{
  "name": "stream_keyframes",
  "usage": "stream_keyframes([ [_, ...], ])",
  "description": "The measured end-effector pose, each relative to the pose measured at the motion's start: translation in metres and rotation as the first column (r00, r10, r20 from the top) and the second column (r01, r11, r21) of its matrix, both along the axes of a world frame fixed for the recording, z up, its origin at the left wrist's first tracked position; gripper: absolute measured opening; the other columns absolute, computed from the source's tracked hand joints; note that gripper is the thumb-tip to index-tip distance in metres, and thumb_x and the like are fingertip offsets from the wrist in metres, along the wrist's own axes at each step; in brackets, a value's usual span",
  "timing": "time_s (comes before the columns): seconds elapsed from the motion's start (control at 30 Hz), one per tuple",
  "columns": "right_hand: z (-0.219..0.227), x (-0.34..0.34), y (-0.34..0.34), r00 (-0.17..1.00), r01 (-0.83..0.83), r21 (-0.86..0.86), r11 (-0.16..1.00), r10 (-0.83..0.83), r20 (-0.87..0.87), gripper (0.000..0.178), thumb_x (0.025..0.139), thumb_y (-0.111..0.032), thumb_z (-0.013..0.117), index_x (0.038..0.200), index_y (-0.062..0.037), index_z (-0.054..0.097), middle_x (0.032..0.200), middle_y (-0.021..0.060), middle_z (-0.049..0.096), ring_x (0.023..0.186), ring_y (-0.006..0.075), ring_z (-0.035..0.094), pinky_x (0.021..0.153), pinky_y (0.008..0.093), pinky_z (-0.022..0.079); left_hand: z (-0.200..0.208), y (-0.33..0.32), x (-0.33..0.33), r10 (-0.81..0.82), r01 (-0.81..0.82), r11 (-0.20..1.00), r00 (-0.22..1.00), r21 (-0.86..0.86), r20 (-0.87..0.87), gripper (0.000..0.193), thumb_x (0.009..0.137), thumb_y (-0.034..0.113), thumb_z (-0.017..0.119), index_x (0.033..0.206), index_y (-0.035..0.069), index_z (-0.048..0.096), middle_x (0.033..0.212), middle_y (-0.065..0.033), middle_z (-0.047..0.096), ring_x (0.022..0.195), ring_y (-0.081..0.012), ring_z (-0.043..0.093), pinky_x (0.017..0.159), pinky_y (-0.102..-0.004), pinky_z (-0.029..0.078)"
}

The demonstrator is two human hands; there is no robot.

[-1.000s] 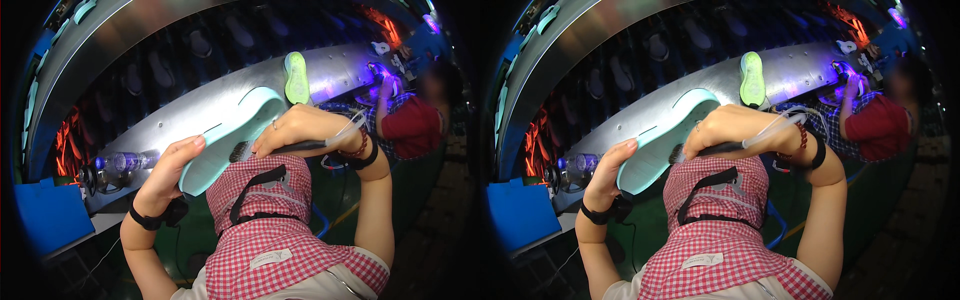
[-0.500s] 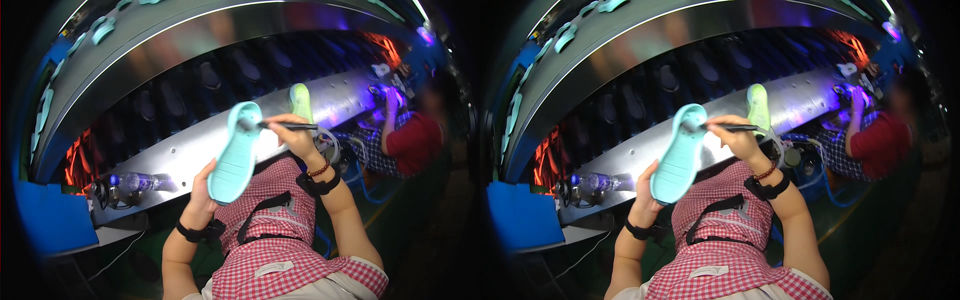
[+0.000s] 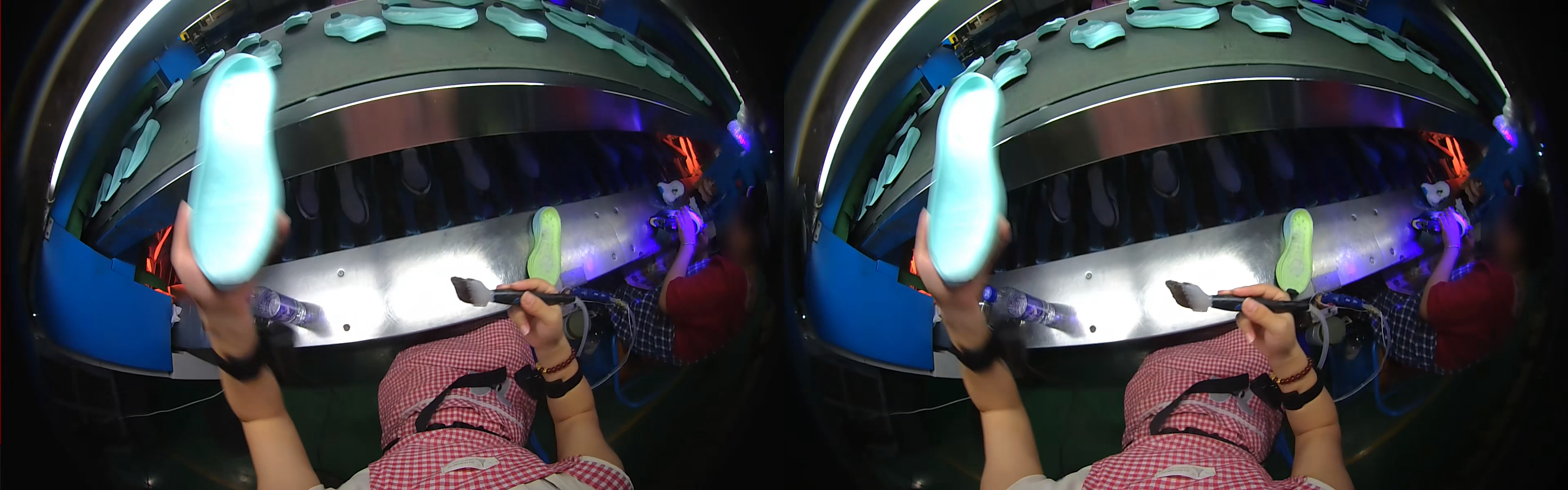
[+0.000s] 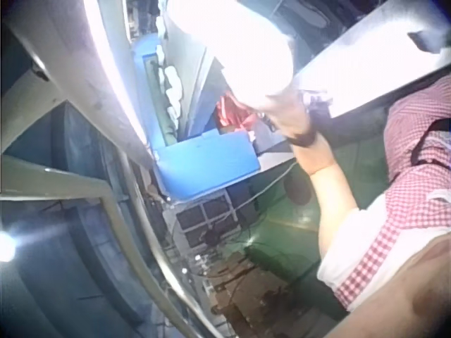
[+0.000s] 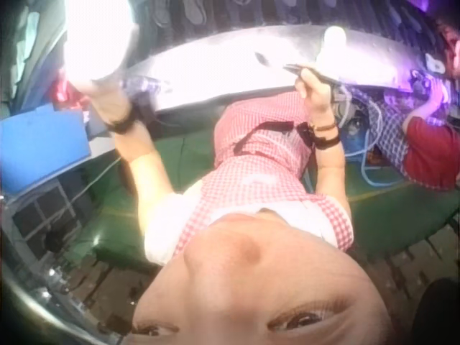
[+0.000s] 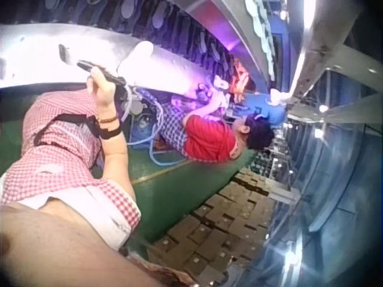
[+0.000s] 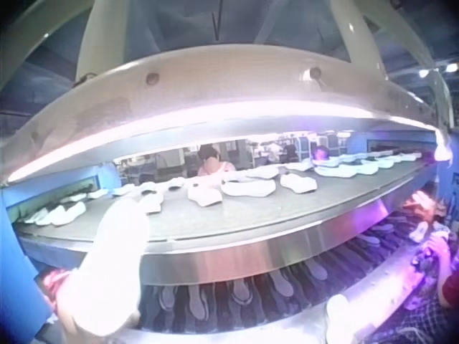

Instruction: Applying a liquid (likely glue or primer) to the underside of shoe soles using a brush on an assembly line.

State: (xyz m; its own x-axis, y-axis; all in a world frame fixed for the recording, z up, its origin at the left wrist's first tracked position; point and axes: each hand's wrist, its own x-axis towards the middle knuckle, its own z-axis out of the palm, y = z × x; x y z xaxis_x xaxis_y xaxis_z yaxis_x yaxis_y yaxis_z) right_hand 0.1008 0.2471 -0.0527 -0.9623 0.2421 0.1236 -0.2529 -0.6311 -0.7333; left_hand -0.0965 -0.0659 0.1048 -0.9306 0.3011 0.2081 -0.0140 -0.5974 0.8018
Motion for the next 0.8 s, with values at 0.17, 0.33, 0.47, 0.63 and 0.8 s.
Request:
stream_keyframes([
  [0.17, -0.009, -0.018, -0.009, 0.995, -0.050, -0.104, 0.993, 0.059, 0.085, 0.019, 0.085, -0.003, 0.050, 0.101, 0.0070, 0.056, 0.099, 0.0243, 0.060, 0.046, 0.0105, 0.048, 0.044, 0.0182, 0.040, 0.058, -0.056, -0.145, 0.204, -0.336, 0.774, 0.935, 0.537, 0.290, 0.067, 0.090, 0.042, 0.029, 0.139, 0.002, 0.006, 0.145, -0.0180, 0.011, 0.132, -0.0346, 0.017, 0.104, -0.0567, 0.020],
  [0.33, -0.026, -0.020, 0.010, 0.986, 0.029, -0.063, 0.998, -0.018, 0.167, 0.019, 0.085, -0.006, 0.051, 0.101, 0.0036, 0.057, 0.097, 0.0207, 0.062, 0.047, 0.0107, 0.048, 0.045, 0.0197, 0.039, 0.084, -0.032, -0.206, 0.400, -0.407, 0.620, 0.900, -0.671, -0.176, 0.069, 0.082, 0.036, 0.053, 0.134, 0.000, 0.026, 0.139, -0.0159, 0.027, 0.119, -0.0275, 0.038, 0.100, -0.0423, 0.029],
  [0.47, -0.031, -0.030, 0.013, 0.973, 0.057, -0.112, 0.992, -0.030, 0.230, 0.018, 0.084, -0.004, 0.052, 0.098, 0.0061, 0.058, 0.095, 0.0203, 0.062, 0.055, 0.0123, 0.054, 0.051, 0.0201, 0.044, 0.099, -0.008, -0.257, 0.031, -0.520, -0.168, 0.846, -0.838, -0.532, 0.064, 0.076, 0.032, 0.060, 0.130, 0.004, 0.039, 0.137, -0.0174, 0.032, 0.122, -0.0298, 0.038, 0.100, -0.0402, 0.031],
  [0.63, -0.041, -0.034, 0.016, 0.961, 0.038, -0.176, 0.984, 0.012, 0.277, 0.019, 0.084, -0.004, 0.052, 0.098, 0.0068, 0.058, 0.093, 0.0204, 0.062, 0.056, 0.0141, 0.056, 0.053, 0.0217, 0.046, 0.096, 0.052, -0.262, -0.385, -0.724, -0.563, 0.657, -0.399, -0.649, 0.079, 0.074, 0.032, 0.063, 0.140, 0.019, 0.022, 0.143, -0.0181, 0.019, 0.128, -0.0360, 0.028, 0.104, -0.0437, 0.026],
  [0.8, -0.052, -0.033, 0.023, 0.956, 0.038, -0.208, 0.977, 0.025, 0.291, 0.019, 0.083, -0.005, 0.053, 0.098, 0.0061, 0.058, 0.092, 0.0197, 0.062, 0.057, 0.0147, 0.056, 0.053, 0.0220, 0.046, 0.088, 0.055, -0.289, -0.170, -0.520, -0.592, 0.828, -0.616, -0.534, 0.073, 0.072, 0.033, 0.065, 0.135, 0.015, 0.033, 0.127, -0.0193, 0.046, 0.124, -0.0355, 0.035, 0.100, -0.0430, 0.030],
])
